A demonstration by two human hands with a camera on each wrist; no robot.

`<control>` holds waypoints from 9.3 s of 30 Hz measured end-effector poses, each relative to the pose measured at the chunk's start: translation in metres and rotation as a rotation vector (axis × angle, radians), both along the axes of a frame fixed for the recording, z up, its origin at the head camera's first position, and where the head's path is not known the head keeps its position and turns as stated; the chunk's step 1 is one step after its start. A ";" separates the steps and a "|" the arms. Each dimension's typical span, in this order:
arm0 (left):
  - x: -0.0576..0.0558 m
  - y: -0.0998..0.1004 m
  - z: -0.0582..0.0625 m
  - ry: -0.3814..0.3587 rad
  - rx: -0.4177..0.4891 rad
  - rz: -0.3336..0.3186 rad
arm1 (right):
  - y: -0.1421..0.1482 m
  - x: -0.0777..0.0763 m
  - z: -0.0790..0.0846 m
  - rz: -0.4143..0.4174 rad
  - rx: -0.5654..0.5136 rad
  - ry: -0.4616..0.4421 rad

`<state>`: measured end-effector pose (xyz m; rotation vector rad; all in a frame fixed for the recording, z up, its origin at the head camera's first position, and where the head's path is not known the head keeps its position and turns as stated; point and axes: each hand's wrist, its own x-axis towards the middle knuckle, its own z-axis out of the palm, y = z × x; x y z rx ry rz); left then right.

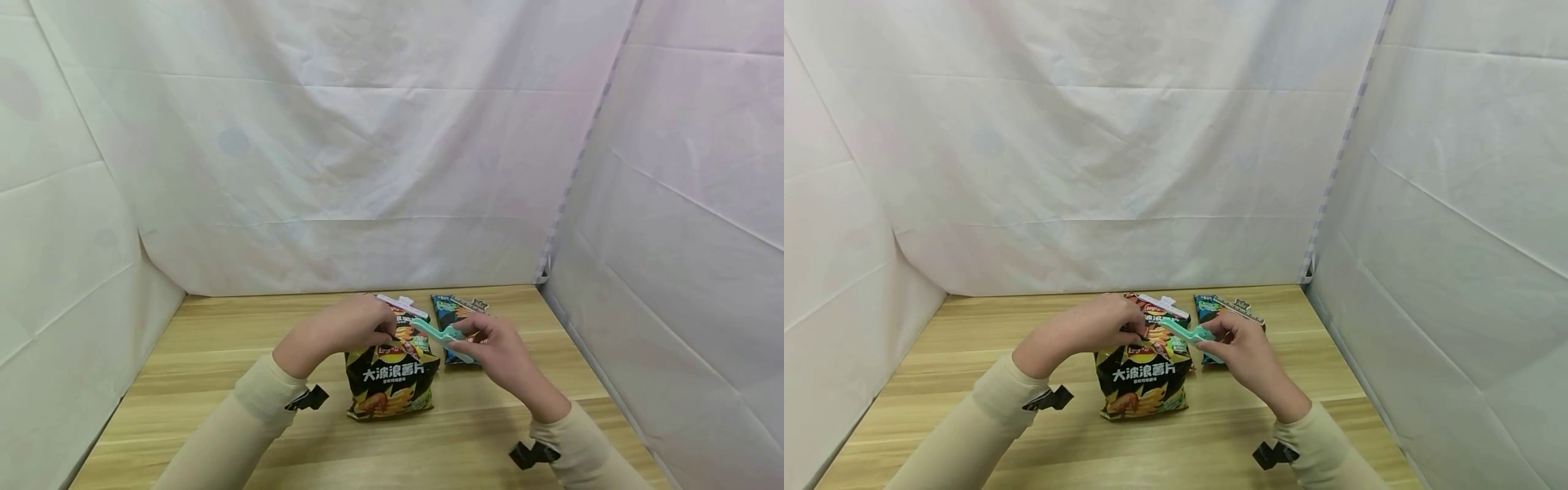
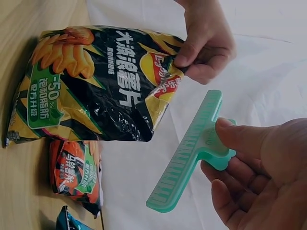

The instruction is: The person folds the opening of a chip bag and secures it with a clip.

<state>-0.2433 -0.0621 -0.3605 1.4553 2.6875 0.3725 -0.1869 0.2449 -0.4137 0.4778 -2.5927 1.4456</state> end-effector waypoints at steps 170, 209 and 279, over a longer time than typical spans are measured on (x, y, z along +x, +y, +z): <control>0.006 -0.073 -0.046 0.028 0.417 0.185 | -0.046 -0.025 -0.025 0.253 -0.025 0.075; 0.051 -0.054 -0.192 -0.627 0.560 0.307 | -0.046 -0.020 -0.022 0.339 0.020 0.023; 0.024 -0.101 -0.113 -0.685 0.773 0.285 | -0.101 -0.092 0.022 0.286 -0.050 0.196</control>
